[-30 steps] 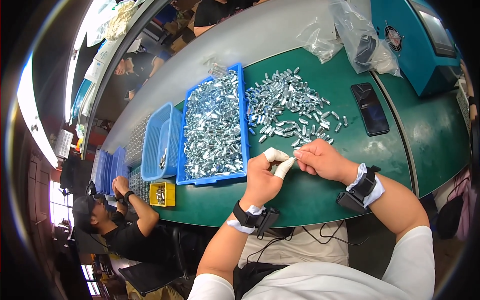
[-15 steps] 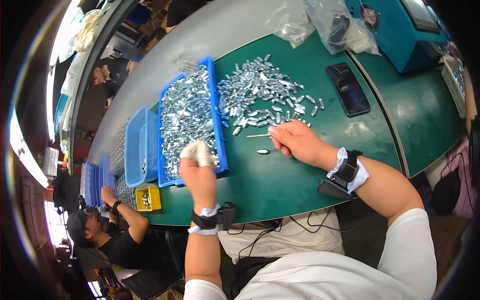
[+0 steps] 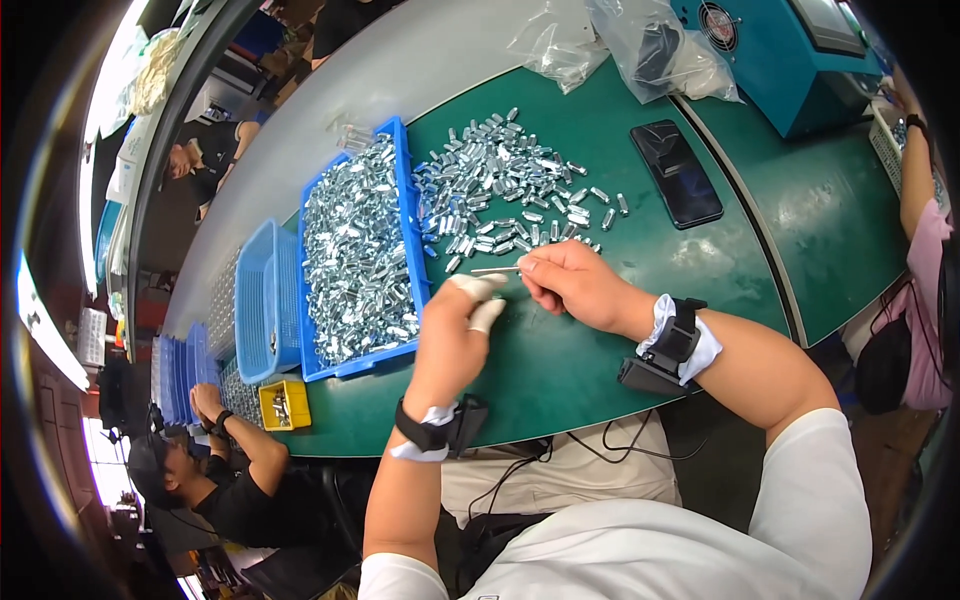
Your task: Manually assembling small hardware components into plastic housings at a factory workstation.
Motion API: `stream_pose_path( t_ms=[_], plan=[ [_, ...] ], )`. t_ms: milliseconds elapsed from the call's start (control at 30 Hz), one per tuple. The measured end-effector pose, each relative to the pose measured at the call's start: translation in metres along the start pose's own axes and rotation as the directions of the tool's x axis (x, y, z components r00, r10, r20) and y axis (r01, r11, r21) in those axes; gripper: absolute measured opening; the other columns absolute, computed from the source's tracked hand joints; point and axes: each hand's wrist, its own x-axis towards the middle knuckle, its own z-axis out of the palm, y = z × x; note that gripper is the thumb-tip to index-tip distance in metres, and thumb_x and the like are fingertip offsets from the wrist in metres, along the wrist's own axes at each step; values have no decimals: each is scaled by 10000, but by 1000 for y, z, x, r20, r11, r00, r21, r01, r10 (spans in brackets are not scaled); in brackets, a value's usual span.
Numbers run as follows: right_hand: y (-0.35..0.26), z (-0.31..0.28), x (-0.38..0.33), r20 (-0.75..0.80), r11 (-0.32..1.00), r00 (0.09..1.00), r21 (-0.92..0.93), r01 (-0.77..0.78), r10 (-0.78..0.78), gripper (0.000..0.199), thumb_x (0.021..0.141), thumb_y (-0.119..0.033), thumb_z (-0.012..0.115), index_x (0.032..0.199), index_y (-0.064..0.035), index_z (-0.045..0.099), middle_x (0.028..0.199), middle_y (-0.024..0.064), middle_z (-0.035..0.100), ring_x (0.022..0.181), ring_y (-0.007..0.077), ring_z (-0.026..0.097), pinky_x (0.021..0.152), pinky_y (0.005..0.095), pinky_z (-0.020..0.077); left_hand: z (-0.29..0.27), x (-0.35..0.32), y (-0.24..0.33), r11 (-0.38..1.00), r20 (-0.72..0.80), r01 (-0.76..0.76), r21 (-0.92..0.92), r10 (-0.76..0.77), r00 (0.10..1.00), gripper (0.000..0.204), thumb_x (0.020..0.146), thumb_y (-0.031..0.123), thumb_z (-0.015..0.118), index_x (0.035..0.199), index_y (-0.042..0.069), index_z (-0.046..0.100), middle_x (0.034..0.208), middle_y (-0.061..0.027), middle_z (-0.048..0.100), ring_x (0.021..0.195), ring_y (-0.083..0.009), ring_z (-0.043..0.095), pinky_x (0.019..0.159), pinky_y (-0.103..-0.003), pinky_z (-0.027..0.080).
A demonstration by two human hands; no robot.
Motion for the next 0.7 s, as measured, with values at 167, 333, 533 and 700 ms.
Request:
stream_pose_path(
  t_ms=[167, 333, 533, 700],
  plan=[
    [-4, 0, 1, 42, 992, 999, -124, 22, -17, 387, 976, -257, 494, 646, -59, 536, 568, -14, 496, 511, 64, 428, 480, 245, 359, -13, -7, -8, 654, -118, 238, -718, -452, 884, 133, 897, 7, 617, 1025, -4, 648, 910, -86, 674, 772, -167, 635, 678, -274, 503],
    [-4, -1, -2, 44, 985, 999, -170, -11, 18, 389, 971, -259, 500, 646, -53, 559, 574, -13, 518, 520, 55, 456, 490, 233, 365, -8, -12, -6, 579, -72, 217, -786, -435, 898, 121, 915, 14, 606, 1027, -12, 645, 912, -82, 674, 790, -152, 641, 698, -256, 513],
    [-6, 0, -1, 50, 982, 998, -185, -24, 34, 389, 982, -256, 488, 661, -49, 559, 589, -24, 520, 543, 48, 475, 512, 220, 380, -9, -15, -9, 641, -177, 152, -752, -419, 891, 120, 920, 12, 597, 1031, -5, 640, 929, -84, 673, 786, -141, 635, 689, -238, 503],
    [-9, 2, -2, 90, 966, 995, -256, -15, 40, 380, 983, -251, 496, 671, -45, 564, 593, -23, 528, 544, 46, 483, 509, 224, 388, -4, -14, -2, 677, -104, 205, -707, -387, 916, 115, 905, 8, 618, 1015, -12, 646, 899, -85, 679, 773, -149, 643, 677, -253, 510]
  ],
)
